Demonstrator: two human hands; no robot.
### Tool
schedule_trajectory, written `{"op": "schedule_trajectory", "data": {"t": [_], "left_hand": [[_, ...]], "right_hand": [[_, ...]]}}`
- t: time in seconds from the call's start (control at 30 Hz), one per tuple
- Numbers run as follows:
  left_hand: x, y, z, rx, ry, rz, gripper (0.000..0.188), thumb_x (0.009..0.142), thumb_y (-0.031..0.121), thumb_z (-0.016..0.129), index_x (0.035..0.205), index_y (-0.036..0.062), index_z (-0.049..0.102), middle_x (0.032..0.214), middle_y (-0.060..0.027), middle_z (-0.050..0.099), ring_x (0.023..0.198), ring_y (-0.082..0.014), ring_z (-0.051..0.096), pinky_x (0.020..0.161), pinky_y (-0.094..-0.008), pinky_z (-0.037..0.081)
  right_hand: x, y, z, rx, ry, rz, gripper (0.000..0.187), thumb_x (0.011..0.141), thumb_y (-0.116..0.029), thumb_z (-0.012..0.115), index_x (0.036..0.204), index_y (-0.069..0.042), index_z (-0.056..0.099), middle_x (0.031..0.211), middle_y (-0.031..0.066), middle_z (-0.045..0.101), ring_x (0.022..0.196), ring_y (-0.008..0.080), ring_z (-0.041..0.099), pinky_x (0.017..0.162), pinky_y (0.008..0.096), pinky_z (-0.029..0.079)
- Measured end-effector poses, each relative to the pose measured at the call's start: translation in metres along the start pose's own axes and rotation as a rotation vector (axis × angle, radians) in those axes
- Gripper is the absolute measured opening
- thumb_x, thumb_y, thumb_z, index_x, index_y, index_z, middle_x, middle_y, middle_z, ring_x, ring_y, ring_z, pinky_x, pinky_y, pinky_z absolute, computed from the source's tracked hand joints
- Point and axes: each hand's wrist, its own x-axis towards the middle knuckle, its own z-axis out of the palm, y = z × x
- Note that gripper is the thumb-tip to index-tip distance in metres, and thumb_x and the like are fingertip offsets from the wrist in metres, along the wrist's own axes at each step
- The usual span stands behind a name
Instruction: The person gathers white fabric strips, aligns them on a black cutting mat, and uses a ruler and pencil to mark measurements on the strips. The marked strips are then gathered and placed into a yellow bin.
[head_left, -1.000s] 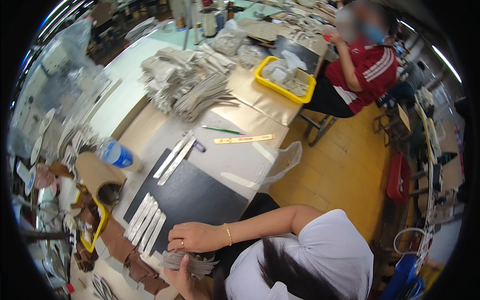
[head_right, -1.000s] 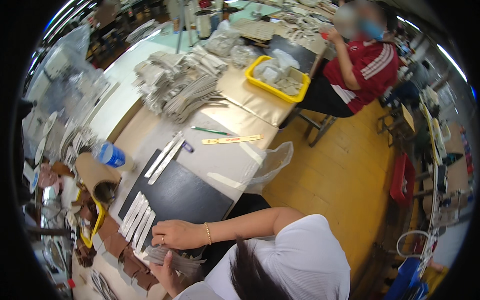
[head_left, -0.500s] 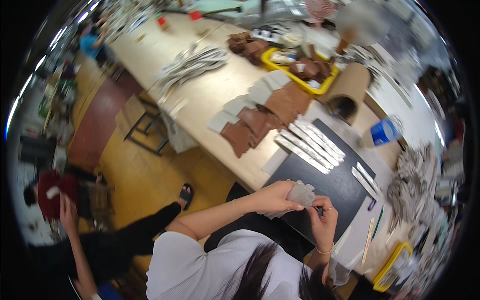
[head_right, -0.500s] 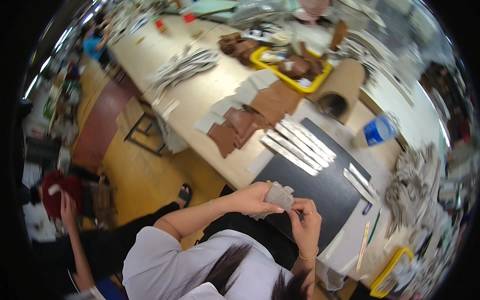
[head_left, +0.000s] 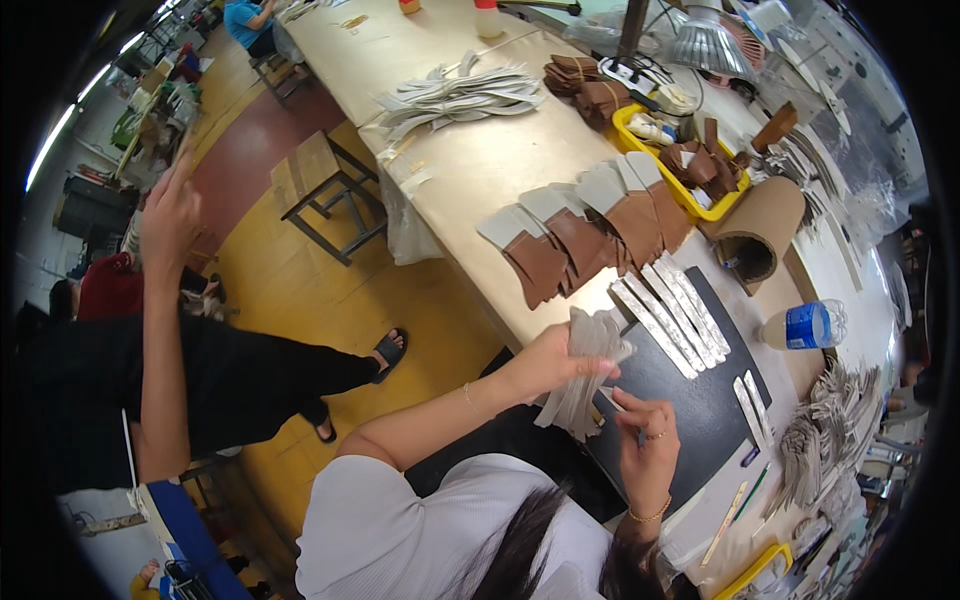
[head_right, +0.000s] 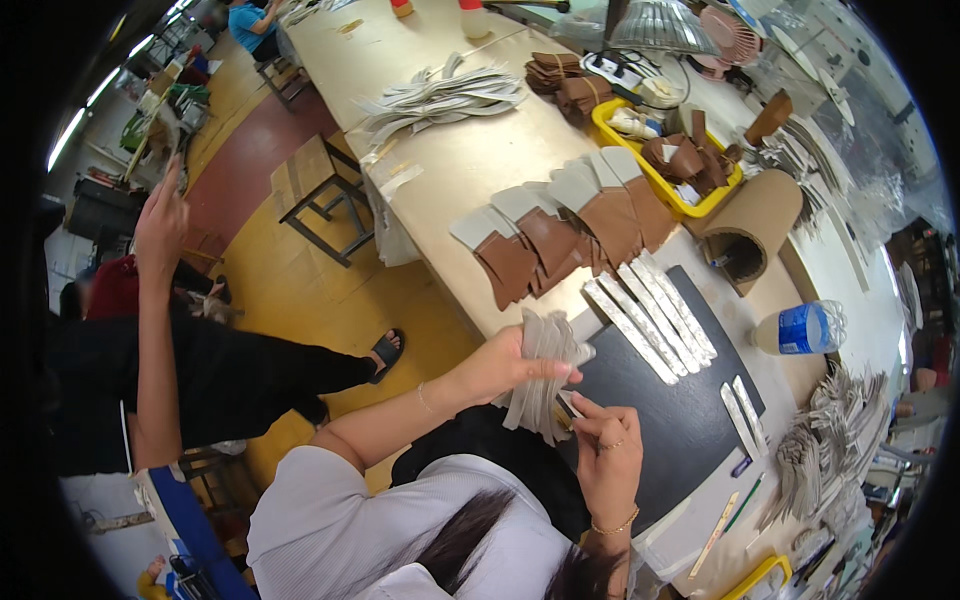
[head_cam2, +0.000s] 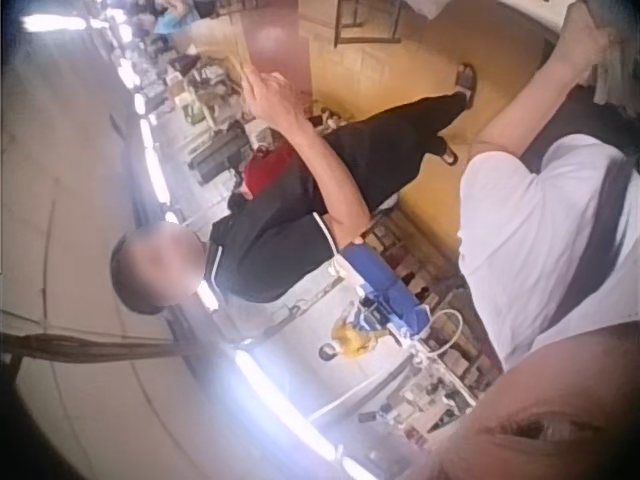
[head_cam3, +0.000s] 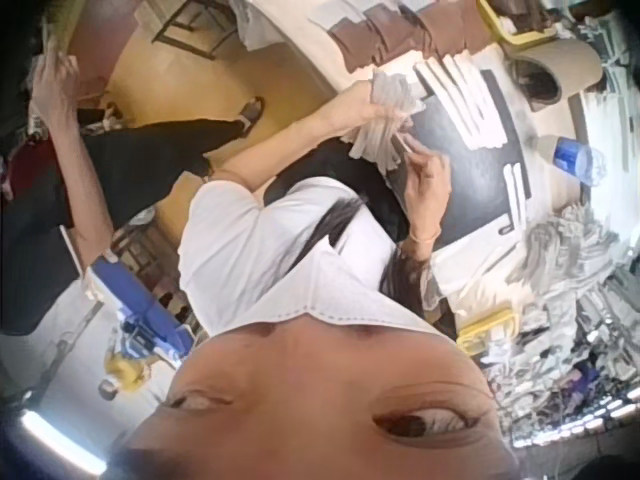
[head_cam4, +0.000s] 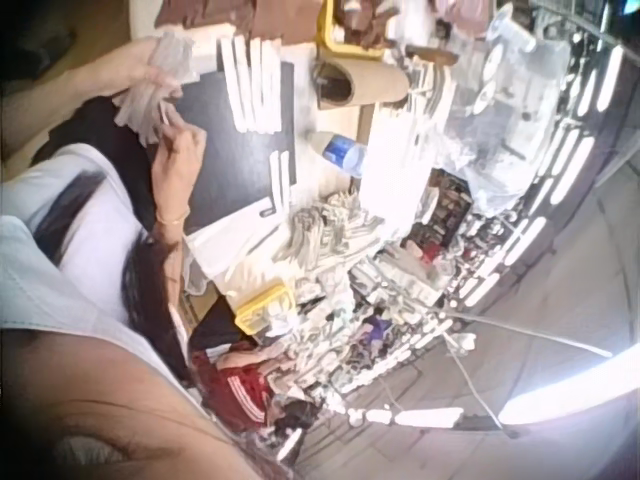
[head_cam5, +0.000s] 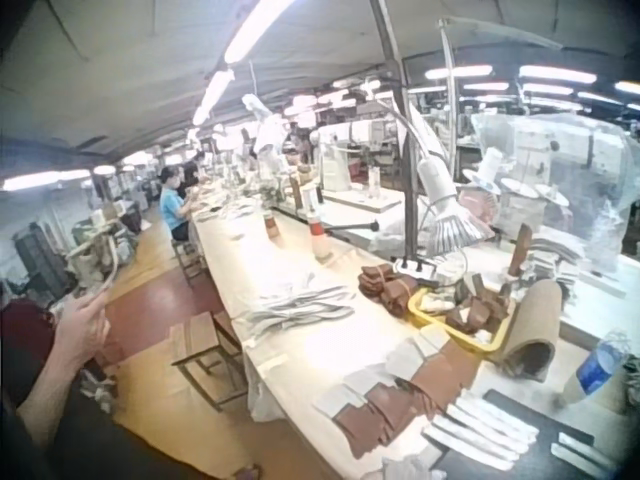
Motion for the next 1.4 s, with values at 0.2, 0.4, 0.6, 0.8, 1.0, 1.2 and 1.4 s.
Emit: {"op": "schedule_trajectory", "data": {"t": [0.2, 0.4, 0.6, 0.8, 1.0, 1.2, 1.4], "left_hand": [[-0.013, 0.045, -0.044, -0.071, 0.264, 0.164, 0.035, 0.09, 0.011, 0.072, 0.119, -0.0024, 0.059, 0.103, -0.0141, 0.071, 0.094, -0.0234, 0.071, 0.087, -0.0387, 0.057], [-0.035, 0.068, -0.068, 0.047, 0.401, 0.139, 0.04, 0.088, 0.007, 0.073, 0.121, -0.0064, 0.054, 0.104, -0.0163, 0.067, 0.09, -0.0261, 0.071, 0.082, -0.0388, 0.059], [-0.018, 0.04, -0.042, 0.03, 0.229, -0.108, 0.04, 0.087, 0.006, 0.073, 0.121, -0.0045, 0.055, 0.107, -0.0179, 0.067, 0.089, -0.0269, 0.071, 0.081, -0.0385, 0.06], [-0.01, 0.026, -0.018, 0.025, 0.14, -0.161, 0.038, 0.087, 0.004, 0.073, 0.119, -0.0044, 0.056, 0.103, -0.0164, 0.069, 0.091, -0.0273, 0.072, 0.082, -0.0391, 0.061], [-0.005, 0.023, -0.006, 0.037, 0.097, -0.178, 0.037, 0.086, 0.002, 0.074, 0.118, -0.0048, 0.056, 0.103, -0.0168, 0.069, 0.091, -0.0279, 0.072, 0.082, -0.0393, 0.061], [-0.004, 0.024, 0.0, 0.006, 0.035, -0.23, 0.035, 0.085, 0.002, 0.073, 0.115, -0.0048, 0.057, 0.101, -0.017, 0.069, 0.089, -0.0287, 0.073, 0.08, -0.0407, 0.061], [-0.003, 0.018, -0.004, -0.098, -0.243, -0.389, 0.032, 0.089, 0.009, 0.074, 0.115, -0.003, 0.06, 0.103, -0.0135, 0.069, 0.094, -0.024, 0.071, 0.084, -0.0371, 0.059]], "right_hand": [[-0.013, 0.043, -0.003, 0.33, 0.201, 0.417, 0.009, 0.087, 0.003, 0.07, 0.089, 0.0, 0.061, 0.096, 0.0088, 0.073, 0.079, 0.0152, 0.066, 0.074, 0.0265, 0.052], [-0.033, 0.091, -0.019, 0.336, 0.176, 0.693, 0.01, 0.091, -0.003, 0.069, 0.096, 0.004, 0.067, 0.09, 0.0067, 0.069, 0.076, 0.0113, 0.068, 0.069, 0.0229, 0.054], [-0.011, 0.095, 0.001, 0.491, 0.34, 0.771, 0.011, 0.091, -0.001, 0.067, 0.097, 0.007, 0.066, 0.09, 0.0093, 0.071, 0.079, 0.0143, 0.072, 0.068, 0.0245, 0.06], [0.019, 0.099, -0.002, 0.316, 0.385, 0.754, 0.01, 0.091, -0.001, 0.066, 0.096, 0.007, 0.065, 0.087, 0.0106, 0.071, 0.074, 0.0168, 0.073, 0.065, 0.0248, 0.059], [0.023, 0.104, -0.008, 0.226, 0.375, 0.746, 0.012, 0.089, -0.003, 0.068, 0.098, 0.005, 0.065, 0.091, 0.0102, 0.068, 0.067, 0.0147, 0.071, 0.059, 0.0253, 0.056], [0.022, 0.07, -0.015, -0.086, 0.295, 0.414, 0.025, 0.084, -0.005, 0.075, 0.108, -0.006, 0.068, 0.105, 0.01, 0.056, 0.066, 0.0155, 0.061, 0.065, 0.0292, 0.055], [0.025, 0.039, -0.013, 0.419, -0.132, 0.071, 0.013, 0.083, -0.009, 0.077, 0.094, -0.007, 0.072, 0.103, 0.0055, 0.063, 0.086, 0.0202, 0.065, 0.075, 0.0284, 0.054]]}}
